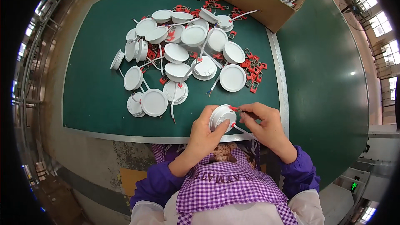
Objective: The person is seen attaching red clips to white circular lighting components.
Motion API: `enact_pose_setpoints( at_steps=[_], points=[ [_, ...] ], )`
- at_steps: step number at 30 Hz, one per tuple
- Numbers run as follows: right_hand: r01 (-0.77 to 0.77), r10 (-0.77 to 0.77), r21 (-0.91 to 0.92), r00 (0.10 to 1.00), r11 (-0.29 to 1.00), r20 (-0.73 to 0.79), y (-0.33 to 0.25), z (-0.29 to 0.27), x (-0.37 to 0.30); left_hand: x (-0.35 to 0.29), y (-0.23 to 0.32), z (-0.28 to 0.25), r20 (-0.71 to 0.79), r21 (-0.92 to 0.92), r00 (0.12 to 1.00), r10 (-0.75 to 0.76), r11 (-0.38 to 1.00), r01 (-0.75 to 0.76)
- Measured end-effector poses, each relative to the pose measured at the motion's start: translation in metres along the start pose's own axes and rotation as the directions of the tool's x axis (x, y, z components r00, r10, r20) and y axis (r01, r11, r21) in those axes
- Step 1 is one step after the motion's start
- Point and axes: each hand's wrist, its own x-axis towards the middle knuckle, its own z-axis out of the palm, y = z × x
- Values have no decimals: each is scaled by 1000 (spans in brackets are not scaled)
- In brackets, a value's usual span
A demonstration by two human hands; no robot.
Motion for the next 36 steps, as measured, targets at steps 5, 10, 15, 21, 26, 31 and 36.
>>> enact_pose_setpoints(
  at_steps=[5, 10, 15, 21, 26, 31, 36],
  points=[
    [98, -107, -139, 992, 986, -60, -7, 4, -7, -2, 13, 3, -27, 117, 999, 38, 993, -34],
    [36, -52, -98, 984, 995, -170, -11, -3, -7, -2, 13, 7, -31, 170, 995, 93, 982, -87],
    [239, -261, -254, 964, 937, -57, -12, 7, -13, -2, 7, 9, -10, 187, 992, 128, 974, -124],
    [256, -287, -346, 957, 903, -43, -7, 11, -18, -1, 10, 11, -7, 305, 975, 223, 929, -210],
    [286, -329, -375, 943, 882, -55, -5, 12, -18, 1, 15, 5, 75, 394, 955, 287, 871, -293],
    [224, -240, -206, 969, 953, -54, -3, 7, -14, 0, 15, 0, 101, 384, 956, 276, 876, -293],
    [93, -101, -88, 991, 992, -93, -23, 10, -18, -5, 10, 2, 105, 327, 965, 241, 908, -263]
  ],
)
